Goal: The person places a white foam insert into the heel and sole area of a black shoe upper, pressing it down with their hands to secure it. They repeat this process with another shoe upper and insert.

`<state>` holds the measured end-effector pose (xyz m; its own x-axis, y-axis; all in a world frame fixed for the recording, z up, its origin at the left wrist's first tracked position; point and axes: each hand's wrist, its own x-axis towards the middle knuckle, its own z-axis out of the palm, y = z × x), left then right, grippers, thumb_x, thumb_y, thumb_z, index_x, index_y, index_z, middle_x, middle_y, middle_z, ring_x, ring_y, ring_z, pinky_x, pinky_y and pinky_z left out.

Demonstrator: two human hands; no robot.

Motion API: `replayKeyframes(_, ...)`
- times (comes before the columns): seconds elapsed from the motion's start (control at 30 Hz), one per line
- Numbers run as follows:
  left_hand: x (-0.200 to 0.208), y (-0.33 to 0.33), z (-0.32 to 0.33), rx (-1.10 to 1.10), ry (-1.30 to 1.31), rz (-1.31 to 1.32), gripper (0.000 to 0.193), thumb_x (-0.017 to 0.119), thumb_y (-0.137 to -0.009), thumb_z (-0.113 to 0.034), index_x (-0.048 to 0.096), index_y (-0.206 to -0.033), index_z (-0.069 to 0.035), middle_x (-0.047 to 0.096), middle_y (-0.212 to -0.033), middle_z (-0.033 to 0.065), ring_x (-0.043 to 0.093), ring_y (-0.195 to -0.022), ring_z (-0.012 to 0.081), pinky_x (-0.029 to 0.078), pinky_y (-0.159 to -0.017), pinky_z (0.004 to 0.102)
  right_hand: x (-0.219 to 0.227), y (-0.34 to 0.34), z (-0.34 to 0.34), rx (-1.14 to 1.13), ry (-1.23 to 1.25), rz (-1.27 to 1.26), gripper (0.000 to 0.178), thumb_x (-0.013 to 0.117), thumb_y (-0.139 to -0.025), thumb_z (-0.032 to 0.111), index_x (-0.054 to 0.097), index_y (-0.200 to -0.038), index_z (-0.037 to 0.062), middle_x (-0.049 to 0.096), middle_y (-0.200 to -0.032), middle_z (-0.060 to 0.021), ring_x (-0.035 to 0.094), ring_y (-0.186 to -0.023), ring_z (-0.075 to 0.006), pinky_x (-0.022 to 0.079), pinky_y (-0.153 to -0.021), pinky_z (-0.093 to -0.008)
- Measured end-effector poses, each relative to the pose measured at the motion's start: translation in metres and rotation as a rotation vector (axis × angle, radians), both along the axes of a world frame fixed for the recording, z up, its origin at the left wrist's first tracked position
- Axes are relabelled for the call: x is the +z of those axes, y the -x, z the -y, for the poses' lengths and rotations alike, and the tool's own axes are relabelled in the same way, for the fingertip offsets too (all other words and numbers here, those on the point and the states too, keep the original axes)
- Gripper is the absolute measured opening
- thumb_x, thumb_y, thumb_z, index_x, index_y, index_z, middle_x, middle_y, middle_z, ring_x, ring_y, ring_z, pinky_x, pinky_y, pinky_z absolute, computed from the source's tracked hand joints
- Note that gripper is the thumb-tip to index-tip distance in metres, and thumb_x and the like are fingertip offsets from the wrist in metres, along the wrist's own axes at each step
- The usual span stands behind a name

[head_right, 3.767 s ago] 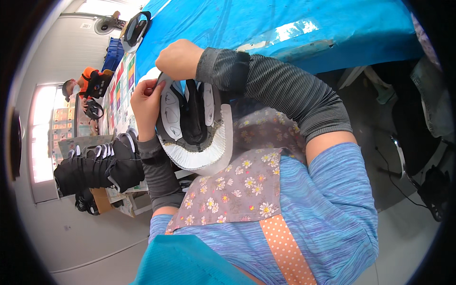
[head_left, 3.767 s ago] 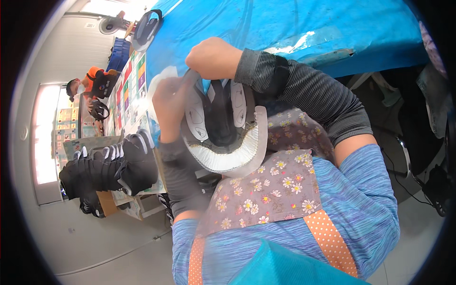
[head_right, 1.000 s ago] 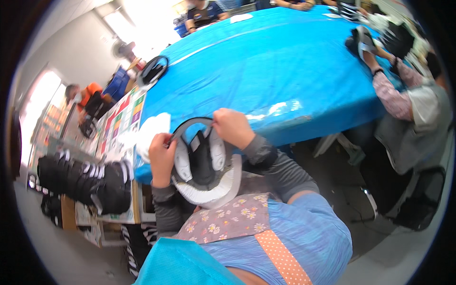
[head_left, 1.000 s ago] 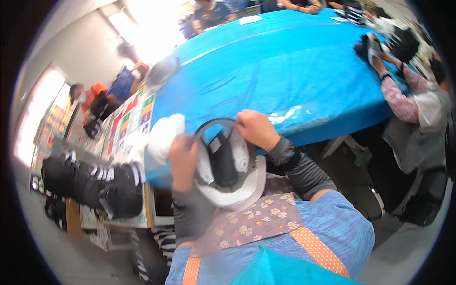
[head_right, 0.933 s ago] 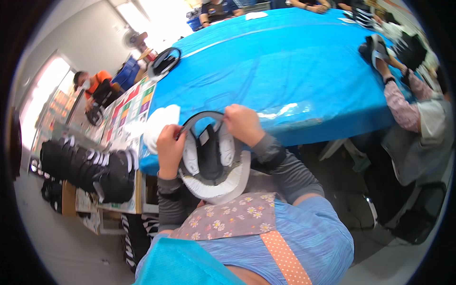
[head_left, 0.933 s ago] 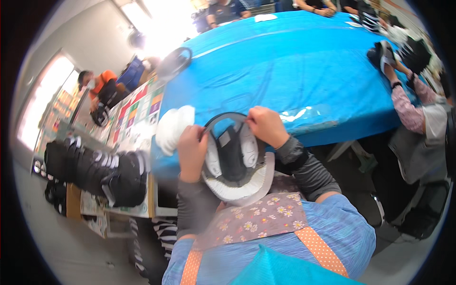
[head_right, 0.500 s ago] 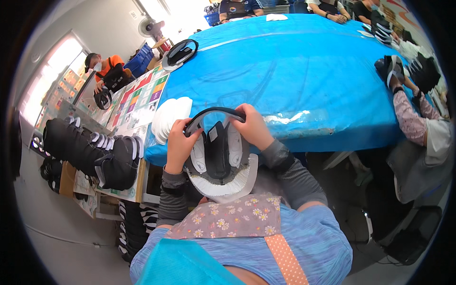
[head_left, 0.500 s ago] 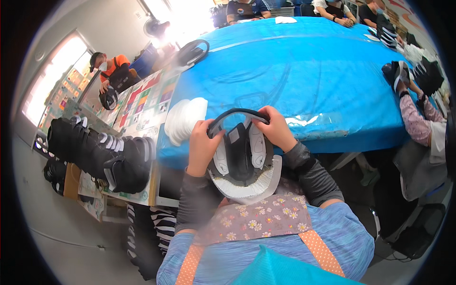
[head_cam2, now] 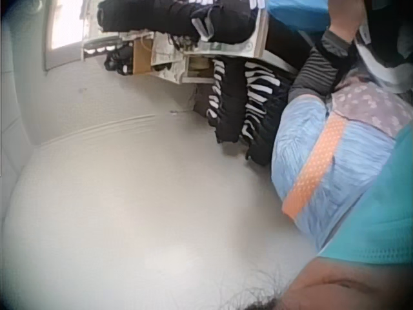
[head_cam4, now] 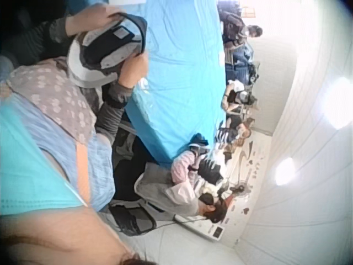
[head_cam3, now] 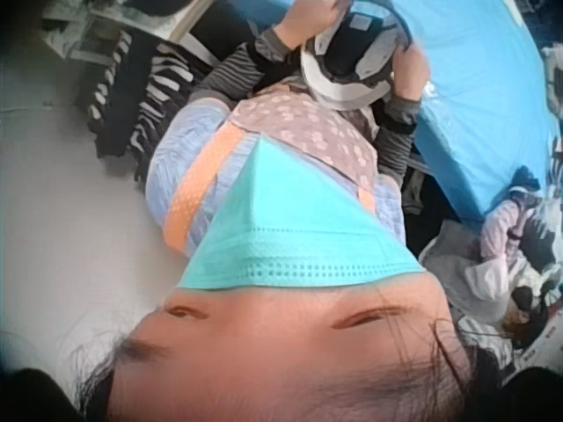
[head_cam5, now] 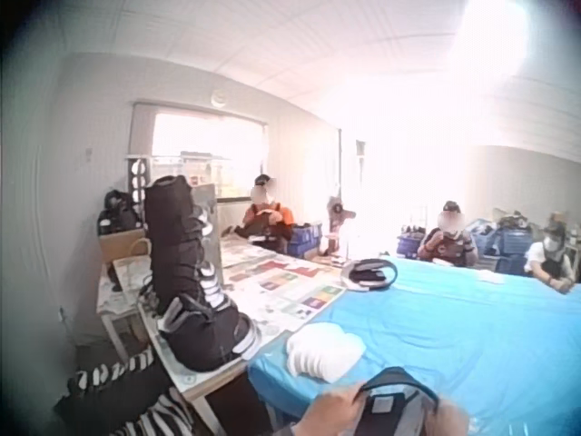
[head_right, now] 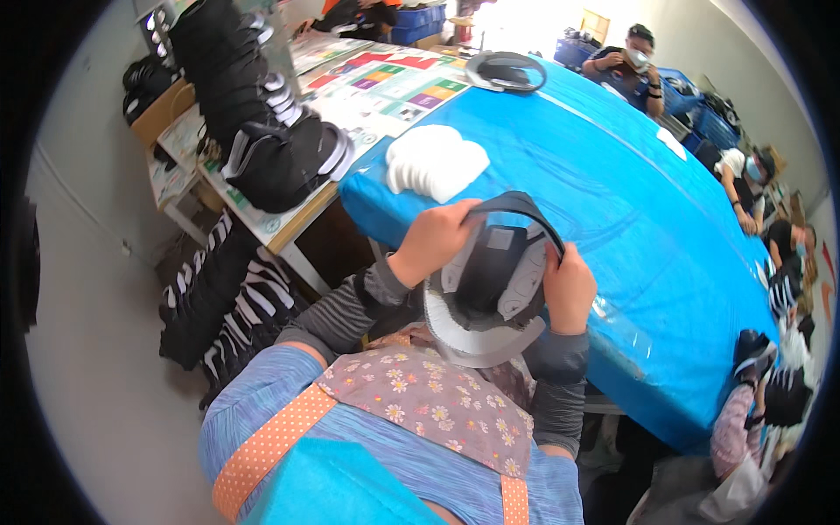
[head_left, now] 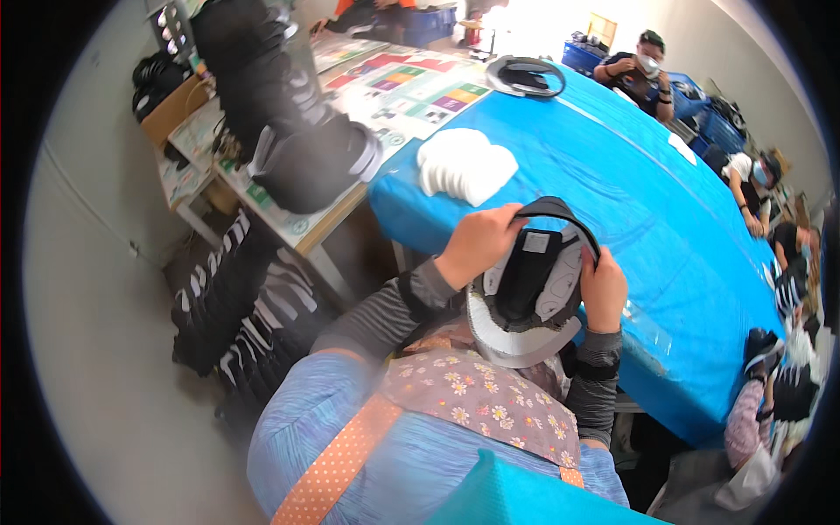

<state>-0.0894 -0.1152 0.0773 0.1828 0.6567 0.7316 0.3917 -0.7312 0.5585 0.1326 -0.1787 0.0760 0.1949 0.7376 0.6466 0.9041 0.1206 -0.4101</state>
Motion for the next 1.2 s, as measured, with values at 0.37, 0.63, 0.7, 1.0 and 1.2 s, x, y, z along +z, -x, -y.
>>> replayKeyframes(0.37,0.036,-0.016,0.03,0.174,-0.014,0.067,0.027,0.056,-0.098,-0.026,0.062,-0.083,-0.005,0.059,-0.064,0.0194,0.059,-0.058,0.0396,0.044,-0.049,0.0467,0.08,0.097,0.004,-0.026,-0.062,0.311,0.033,0.058,-0.096,0.026,0.057,-0.069,0.0071,0.059,-0.057,-0.017,0.06,-0.049,-0.0354,0.044,-0.044,-0.0433)
replayKeyframes(0.63,0.031,0.108,0.013,0.272,-0.274,0.307,0.026,0.068,-0.086,-0.005,0.065,-0.112,-0.004,0.071,-0.096,0.0156,0.071,-0.077,0.0267,0.054,-0.068,0.0343,0.115,0.077,-0.011,0.988,0.324,-0.607,0.031,0.057,-0.099,0.033,0.059,-0.113,0.0049,0.063,-0.09,-0.0025,0.049,-0.069,-0.0069,0.038,-0.059,-0.0225)
replayKeyframes(0.7,0.033,0.129,0.023,0.23,-0.372,0.302,0.027,0.069,-0.086,-0.006,0.064,-0.112,-0.001,0.073,-0.103,0.0146,0.071,-0.088,0.0278,0.055,-0.076,0.0332,0.128,0.096,-0.024,0.862,0.29,-0.505,0.032,0.058,-0.101,0.03,0.057,-0.12,0.0048,0.062,-0.092,-0.001,0.05,-0.071,-0.0053,0.041,-0.062,-0.0217)
replayKeyframes(1.0,0.032,0.224,0.039,0.071,-0.33,0.345,0.059,0.063,-0.094,-0.027,0.04,-0.141,0.001,0.051,-0.139,0.0241,0.052,-0.128,0.0311,0.039,-0.107,0.0422,0.165,0.153,-0.051,1.122,0.504,-0.499,0.033,0.059,-0.102,0.031,0.061,-0.088,0.0013,0.053,-0.074,0.0039,0.052,-0.068,-0.0052,0.044,-0.063,-0.0217)
replayKeyframes(1.2,0.002,0.327,-0.025,0.636,-0.1,0.472,0.083,0.068,-0.093,-0.041,0.024,-0.154,-0.005,0.029,-0.157,0.0172,0.029,-0.144,0.0264,0.022,-0.117,0.045,0.248,0.178,-0.103,1.078,-0.065,-0.088,0.024,0.054,-0.1,0.022,0.065,-0.111,0.0028,0.061,-0.093,-0.0141,0.061,-0.085,-0.0282,0.049,-0.076,-0.0379)
